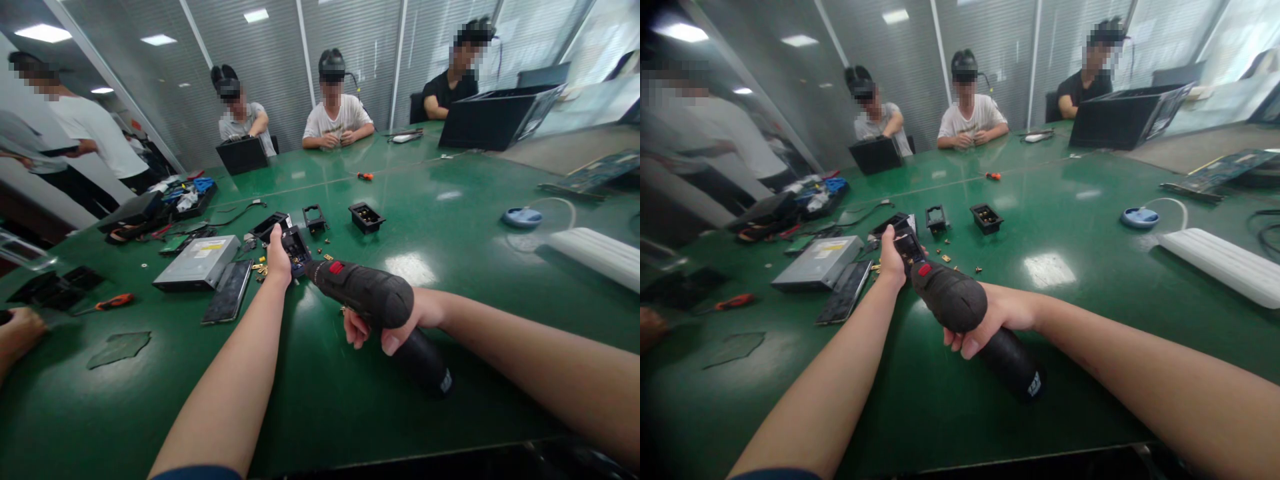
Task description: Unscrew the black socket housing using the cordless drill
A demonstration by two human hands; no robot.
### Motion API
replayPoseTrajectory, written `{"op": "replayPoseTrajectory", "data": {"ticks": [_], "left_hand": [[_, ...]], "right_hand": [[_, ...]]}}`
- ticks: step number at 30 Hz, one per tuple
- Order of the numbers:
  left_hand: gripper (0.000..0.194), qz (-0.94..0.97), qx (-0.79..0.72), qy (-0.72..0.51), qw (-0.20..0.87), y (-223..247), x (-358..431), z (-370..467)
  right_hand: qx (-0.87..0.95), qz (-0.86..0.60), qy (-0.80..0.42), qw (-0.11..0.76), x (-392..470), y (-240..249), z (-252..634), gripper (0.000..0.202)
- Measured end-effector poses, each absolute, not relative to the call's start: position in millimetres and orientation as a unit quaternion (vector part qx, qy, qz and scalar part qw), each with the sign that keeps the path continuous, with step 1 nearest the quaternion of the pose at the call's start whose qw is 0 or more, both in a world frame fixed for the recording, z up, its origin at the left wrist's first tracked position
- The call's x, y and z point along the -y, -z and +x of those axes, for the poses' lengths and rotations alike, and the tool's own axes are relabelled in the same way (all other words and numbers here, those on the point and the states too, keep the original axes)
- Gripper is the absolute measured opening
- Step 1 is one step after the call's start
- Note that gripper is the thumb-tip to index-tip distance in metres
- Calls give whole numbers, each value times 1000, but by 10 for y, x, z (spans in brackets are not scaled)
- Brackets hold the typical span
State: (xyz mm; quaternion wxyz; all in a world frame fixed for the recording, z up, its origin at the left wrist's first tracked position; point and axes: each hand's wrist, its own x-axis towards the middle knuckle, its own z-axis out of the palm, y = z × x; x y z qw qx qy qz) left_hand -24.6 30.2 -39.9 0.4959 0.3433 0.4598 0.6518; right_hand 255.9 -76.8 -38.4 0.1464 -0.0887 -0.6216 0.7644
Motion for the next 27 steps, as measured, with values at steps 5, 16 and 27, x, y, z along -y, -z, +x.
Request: {"op": "replayPoseTrajectory", "data": {"ticks": [5, 16, 27], "left_hand": [[73, 336, -470, -650, 493, 406, -304, -227], [78, 347, -462, -652, 491, 423, -313, -247], [71, 340, -462, -660, 485, 432, -322, -261]], "right_hand": [[623, -83, -765, 140, 777, 348, 2567, 53], [626, -79, -762, 147, 755, 385, 2524, 52], [639, -83, -749, 152, 796, 292, 2548, 50]]}}
